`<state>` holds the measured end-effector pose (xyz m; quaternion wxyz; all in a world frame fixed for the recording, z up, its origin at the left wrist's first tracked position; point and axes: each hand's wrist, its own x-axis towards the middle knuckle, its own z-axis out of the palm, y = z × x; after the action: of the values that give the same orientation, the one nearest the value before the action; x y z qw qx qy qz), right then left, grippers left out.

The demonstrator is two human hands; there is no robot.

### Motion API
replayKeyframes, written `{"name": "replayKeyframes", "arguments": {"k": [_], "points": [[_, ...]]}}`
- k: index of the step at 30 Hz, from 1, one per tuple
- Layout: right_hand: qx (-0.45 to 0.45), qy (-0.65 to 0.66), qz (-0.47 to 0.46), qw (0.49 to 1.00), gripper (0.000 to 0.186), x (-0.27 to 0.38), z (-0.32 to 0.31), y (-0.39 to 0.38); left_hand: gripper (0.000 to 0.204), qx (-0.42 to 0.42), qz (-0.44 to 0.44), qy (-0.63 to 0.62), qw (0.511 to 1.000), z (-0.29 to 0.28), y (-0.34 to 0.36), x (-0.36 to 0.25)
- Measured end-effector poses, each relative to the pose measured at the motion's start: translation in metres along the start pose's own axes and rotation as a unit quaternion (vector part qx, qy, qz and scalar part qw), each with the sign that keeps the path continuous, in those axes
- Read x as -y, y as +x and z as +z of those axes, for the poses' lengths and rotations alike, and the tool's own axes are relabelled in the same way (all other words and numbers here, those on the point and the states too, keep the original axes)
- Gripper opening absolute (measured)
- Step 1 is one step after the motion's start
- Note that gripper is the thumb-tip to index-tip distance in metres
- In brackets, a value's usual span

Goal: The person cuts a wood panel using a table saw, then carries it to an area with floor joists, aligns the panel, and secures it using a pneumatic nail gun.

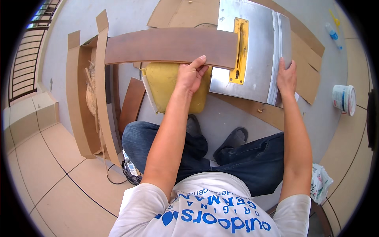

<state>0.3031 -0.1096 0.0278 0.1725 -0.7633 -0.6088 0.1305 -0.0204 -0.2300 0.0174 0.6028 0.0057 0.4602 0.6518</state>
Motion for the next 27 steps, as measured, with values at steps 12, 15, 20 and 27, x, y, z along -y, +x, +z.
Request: {"name": "replayKeyframes", "arguments": {"k": [12,15,20,27], "points": [[-0.003,-0.006,-0.003,1.000,0.075,0.000,-0.001,0.000,0.027,0.014,-0.006,0.016,1.000,0.005,-0.003,0.003],[0.017,0.001,0.004,1.000,0.075,0.007,-0.006,-0.001,0.026,0.015,-0.004,0.021,1.000,0.004,-0.003,0.004],[0.016,0.004,-0.005,1.000,0.075,0.002,-0.003,0.000,0.025,0.021,-0.001,0.016,1.000,0.006,-0.002,0.005],[0.004,-0.004,-0.004,1.000,0.074,0.002,-0.001,0.000,0.025,0.019,-0.002,0.016,1.000,0.004,-0.002,0.005]]}}
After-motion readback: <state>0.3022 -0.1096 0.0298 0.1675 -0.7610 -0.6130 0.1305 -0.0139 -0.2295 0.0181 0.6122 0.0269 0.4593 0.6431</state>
